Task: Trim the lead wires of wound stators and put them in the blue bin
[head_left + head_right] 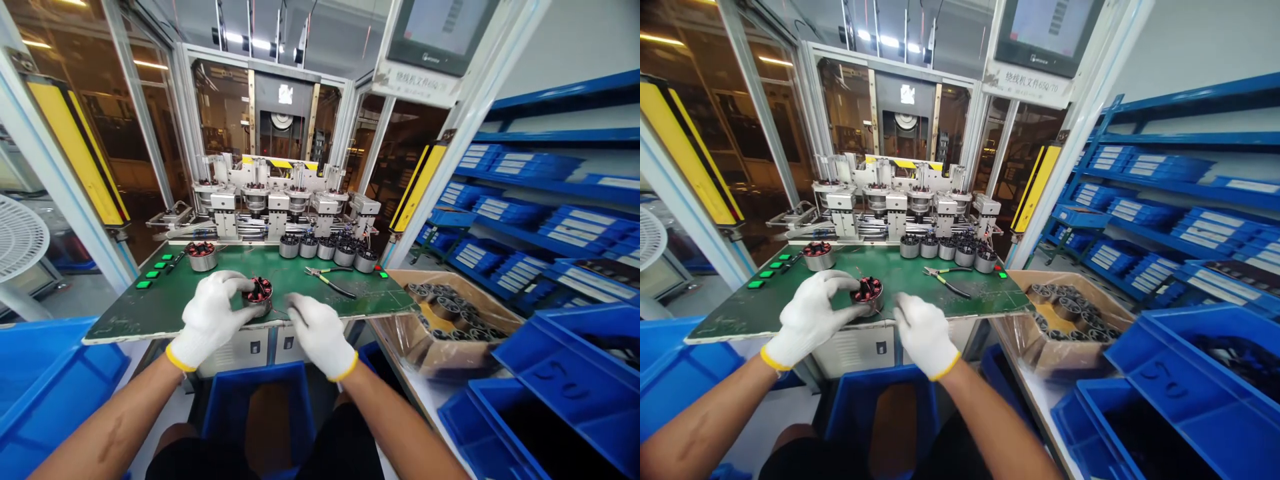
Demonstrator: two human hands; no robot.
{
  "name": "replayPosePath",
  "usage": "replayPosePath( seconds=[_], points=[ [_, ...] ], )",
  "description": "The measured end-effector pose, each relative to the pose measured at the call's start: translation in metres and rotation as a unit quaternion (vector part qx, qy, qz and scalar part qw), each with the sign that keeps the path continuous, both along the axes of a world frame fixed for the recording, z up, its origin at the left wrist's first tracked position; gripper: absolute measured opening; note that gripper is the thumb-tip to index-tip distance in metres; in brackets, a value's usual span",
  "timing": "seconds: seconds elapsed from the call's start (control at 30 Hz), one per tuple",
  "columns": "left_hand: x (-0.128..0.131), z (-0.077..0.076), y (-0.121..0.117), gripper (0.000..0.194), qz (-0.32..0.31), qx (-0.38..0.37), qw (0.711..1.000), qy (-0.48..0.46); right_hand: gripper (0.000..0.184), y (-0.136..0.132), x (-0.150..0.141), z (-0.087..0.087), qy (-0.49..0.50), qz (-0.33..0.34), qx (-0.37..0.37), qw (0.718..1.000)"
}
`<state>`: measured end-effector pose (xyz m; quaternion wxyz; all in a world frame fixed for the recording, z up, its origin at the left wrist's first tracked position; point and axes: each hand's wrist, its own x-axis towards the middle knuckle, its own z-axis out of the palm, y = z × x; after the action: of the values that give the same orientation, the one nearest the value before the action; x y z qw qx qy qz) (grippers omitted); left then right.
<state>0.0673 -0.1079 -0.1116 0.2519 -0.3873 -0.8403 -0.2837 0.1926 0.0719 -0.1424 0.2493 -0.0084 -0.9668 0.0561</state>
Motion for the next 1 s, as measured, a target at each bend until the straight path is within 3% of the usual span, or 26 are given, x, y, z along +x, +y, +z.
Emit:
replayPosePath(
  seconds=[0.07, 0.13, 0.2, 0.23, 0.3, 0.37, 0.43, 0.57, 0.7, 0.77, 0.8, 0.83, 0.9, 0.93, 1.0],
  points=[
    [-0.008, -0.002, -0.002, 0.061, 0.012, 0.005, 1.000, -0.005, 0.044, -0.017, 0.022, -0.013, 0.076, 0.022, 0.004, 0.997],
    [-0.017, -0.004, 0.002, 0.076, -0.027, -0.026, 0.998, -0.058, 0.042, -0.043, 0.033, -0.026, 0.084, 0.169, 0.074, 0.979],
    [-0.022, -0.006, 0.010, 0.079, -0.083, -0.050, 0.984, -0.152, 0.039, -0.065, 0.026, -0.034, 0.076, 0.250, 0.119, 0.958],
    [-0.023, -0.006, 0.014, 0.077, -0.101, -0.051, 0.975, -0.193, 0.044, -0.070, 0.016, -0.036, 0.072, 0.253, 0.136, 0.955],
    [-0.024, -0.008, 0.020, 0.069, -0.104, -0.044, 0.969, -0.221, 0.053, -0.067, -0.011, -0.036, 0.082, 0.175, 0.153, 0.969],
    [-0.023, -0.011, 0.023, 0.063, -0.082, -0.031, 0.974, -0.210, 0.050, -0.051, -0.038, -0.031, 0.107, 0.047, 0.144, 0.983],
    [-0.022, -0.013, 0.024, 0.063, -0.070, -0.020, 0.977, -0.203, 0.046, -0.032, -0.057, -0.026, 0.140, -0.028, 0.123, 0.982],
    [-0.024, -0.015, 0.023, 0.067, -0.073, -0.002, 0.973, -0.220, 0.042, -0.017, -0.064, -0.020, 0.159, -0.067, 0.101, 0.980],
    [-0.027, -0.016, 0.022, 0.064, -0.068, -0.007, 0.972, -0.223, 0.040, -0.027, -0.054, -0.005, 0.043, -0.117, 0.090, 0.988],
    [-0.027, -0.016, 0.023, 0.063, -0.057, -0.017, 0.974, -0.218, 0.040, -0.030, -0.053, 0.006, 0.003, -0.088, 0.007, 0.996],
    [-0.027, -0.016, 0.023, 0.064, -0.050, -0.021, 0.974, -0.218, 0.039, -0.031, -0.055, 0.011, -0.027, -0.057, -0.078, 0.995],
    [-0.027, -0.015, 0.024, 0.064, -0.045, -0.026, 0.974, -0.221, 0.038, -0.030, -0.056, 0.015, -0.064, -0.023, -0.177, 0.982],
    [-0.026, -0.015, 0.024, 0.064, -0.041, -0.031, 0.973, -0.224, 0.037, -0.028, -0.060, 0.019, -0.142, 0.025, -0.350, 0.926],
    [-0.026, -0.014, 0.023, 0.063, -0.042, -0.032, 0.973, -0.223, 0.038, -0.025, -0.061, 0.021, -0.163, 0.036, -0.389, 0.906],
    [-0.025, -0.012, 0.022, 0.063, -0.049, -0.032, 0.973, -0.222, 0.040, -0.017, -0.060, 0.024, -0.156, 0.041, -0.370, 0.915]
  ],
)
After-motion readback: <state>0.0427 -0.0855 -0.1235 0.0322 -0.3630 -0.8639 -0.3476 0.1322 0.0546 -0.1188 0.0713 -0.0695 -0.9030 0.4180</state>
